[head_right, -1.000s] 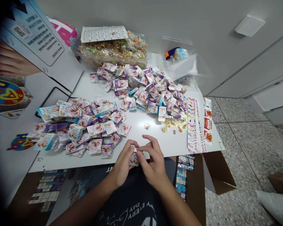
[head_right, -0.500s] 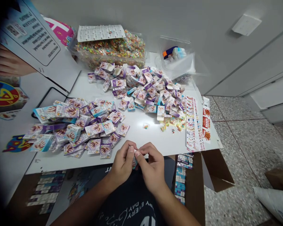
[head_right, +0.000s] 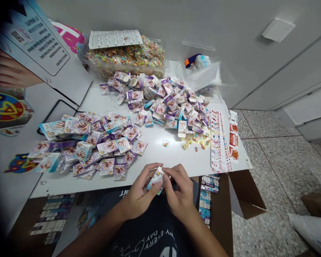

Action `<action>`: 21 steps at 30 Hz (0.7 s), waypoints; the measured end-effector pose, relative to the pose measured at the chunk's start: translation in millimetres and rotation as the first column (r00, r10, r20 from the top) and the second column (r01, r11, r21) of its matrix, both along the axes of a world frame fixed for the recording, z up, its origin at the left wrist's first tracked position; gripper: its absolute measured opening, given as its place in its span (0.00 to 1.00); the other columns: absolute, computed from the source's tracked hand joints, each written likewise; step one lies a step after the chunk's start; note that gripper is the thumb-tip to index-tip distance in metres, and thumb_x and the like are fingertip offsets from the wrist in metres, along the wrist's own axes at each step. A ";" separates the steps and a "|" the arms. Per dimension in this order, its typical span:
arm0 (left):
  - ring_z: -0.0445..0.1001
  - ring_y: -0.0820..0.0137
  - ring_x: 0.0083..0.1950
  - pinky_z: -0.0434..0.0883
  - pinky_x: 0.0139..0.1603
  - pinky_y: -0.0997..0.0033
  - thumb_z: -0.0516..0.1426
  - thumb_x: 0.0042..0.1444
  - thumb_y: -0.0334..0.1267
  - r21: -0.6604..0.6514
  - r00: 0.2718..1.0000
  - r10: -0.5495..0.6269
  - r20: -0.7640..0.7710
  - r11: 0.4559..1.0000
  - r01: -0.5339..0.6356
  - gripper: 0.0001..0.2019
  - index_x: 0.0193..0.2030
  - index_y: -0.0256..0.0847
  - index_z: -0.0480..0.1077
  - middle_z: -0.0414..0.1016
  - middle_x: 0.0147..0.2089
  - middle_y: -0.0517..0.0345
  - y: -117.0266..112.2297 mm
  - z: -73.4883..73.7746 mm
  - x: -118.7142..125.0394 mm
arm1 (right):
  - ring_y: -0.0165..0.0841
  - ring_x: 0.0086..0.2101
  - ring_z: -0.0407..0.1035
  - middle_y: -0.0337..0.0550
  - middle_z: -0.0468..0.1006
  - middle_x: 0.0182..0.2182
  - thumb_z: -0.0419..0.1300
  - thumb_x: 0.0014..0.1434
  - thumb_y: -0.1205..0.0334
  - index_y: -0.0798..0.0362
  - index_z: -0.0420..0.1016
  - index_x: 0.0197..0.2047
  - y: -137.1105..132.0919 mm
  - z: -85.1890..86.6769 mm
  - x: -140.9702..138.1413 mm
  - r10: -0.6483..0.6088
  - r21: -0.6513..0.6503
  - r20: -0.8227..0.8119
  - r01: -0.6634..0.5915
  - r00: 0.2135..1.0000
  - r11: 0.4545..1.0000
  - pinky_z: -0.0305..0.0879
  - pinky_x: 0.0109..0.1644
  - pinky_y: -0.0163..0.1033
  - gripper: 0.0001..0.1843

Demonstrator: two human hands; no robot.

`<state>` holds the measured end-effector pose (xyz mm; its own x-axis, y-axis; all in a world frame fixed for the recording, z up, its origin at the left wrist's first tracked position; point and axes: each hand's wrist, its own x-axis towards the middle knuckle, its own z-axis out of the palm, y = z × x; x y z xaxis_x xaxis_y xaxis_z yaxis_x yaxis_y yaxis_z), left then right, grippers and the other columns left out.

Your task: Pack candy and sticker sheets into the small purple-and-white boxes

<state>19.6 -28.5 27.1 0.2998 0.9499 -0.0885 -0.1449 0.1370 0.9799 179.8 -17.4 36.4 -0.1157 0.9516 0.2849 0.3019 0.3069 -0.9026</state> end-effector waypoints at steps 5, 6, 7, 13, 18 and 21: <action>0.77 0.68 0.53 0.73 0.52 0.71 0.54 0.70 0.40 0.068 0.973 0.228 -0.022 0.972 -0.226 0.18 0.65 0.48 0.62 0.77 0.54 0.52 -7.8 -14.6 8.3 | 0.33 0.36 0.69 0.41 0.71 0.36 0.60 0.66 0.71 0.41 0.79 0.56 -8.5 1.2 -5.5 -0.004 -0.068 -0.138 -0.005 0.990 0.998 0.67 0.37 0.39 0.20; 0.78 0.68 0.52 0.74 0.52 0.71 0.53 0.70 0.39 0.109 0.960 0.276 -0.041 0.957 -0.270 0.17 0.64 0.48 0.63 0.78 0.53 0.53 -9.6 -17.8 9.5 | 0.33 0.37 0.69 0.41 0.71 0.36 0.61 0.66 0.71 0.41 0.80 0.56 -9.7 1.8 -7.1 -0.009 -0.073 -0.154 -0.002 0.988 0.997 0.67 0.38 0.38 0.20; 0.78 0.68 0.52 0.74 0.53 0.71 0.53 0.70 0.38 0.164 0.950 0.305 -0.063 0.942 -0.292 0.17 0.63 0.47 0.64 0.78 0.53 0.52 -11.1 -20.4 9.9 | 0.33 0.38 0.69 0.41 0.72 0.36 0.61 0.66 0.71 0.41 0.80 0.54 -10.1 2.7 -8.3 -0.017 -0.086 -0.174 0.002 0.985 0.996 0.67 0.38 0.38 0.19; 0.78 0.72 0.39 0.73 0.40 0.75 0.52 0.69 0.35 0.437 0.959 0.280 -0.037 0.868 -0.236 0.11 0.55 0.42 0.71 0.79 0.43 0.54 -5.2 -19.8 -2.4 | 0.28 0.31 0.63 0.36 0.68 0.29 0.67 0.63 0.64 0.50 0.76 0.35 0.7 18.8 -7.3 0.025 -0.325 -0.339 -0.142 0.940 0.935 0.61 0.35 0.35 0.05; 0.75 0.74 0.34 0.70 0.33 0.76 0.52 0.71 0.38 0.383 0.976 0.161 0.145 0.900 -0.205 0.10 0.48 0.41 0.74 0.77 0.36 0.57 3.3 -13.6 -10.3 | 0.26 0.29 0.62 0.34 0.68 0.30 0.65 0.65 0.63 0.48 0.75 0.43 2.3 31.9 -7.2 0.094 -0.400 -0.351 -0.240 0.931 0.884 0.58 0.32 0.33 0.04; 0.76 0.73 0.35 0.70 0.34 0.76 0.52 0.71 0.38 0.366 0.969 0.154 0.193 0.905 -0.216 0.10 0.48 0.42 0.74 0.77 0.37 0.57 2.5 -14.4 -10.1 | 0.28 0.32 0.64 0.35 0.68 0.32 0.63 0.66 0.64 0.48 0.75 0.43 -3.4 33.6 -9.6 0.109 -0.322 -0.276 -0.199 0.955 0.926 0.60 0.36 0.35 0.02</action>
<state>9.5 -26.0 12.6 0.0953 0.9408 0.3252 -0.2856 -0.2871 0.9143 170.2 -20.8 70.0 -0.2373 0.9713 -0.0165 0.0286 -0.0099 -0.9995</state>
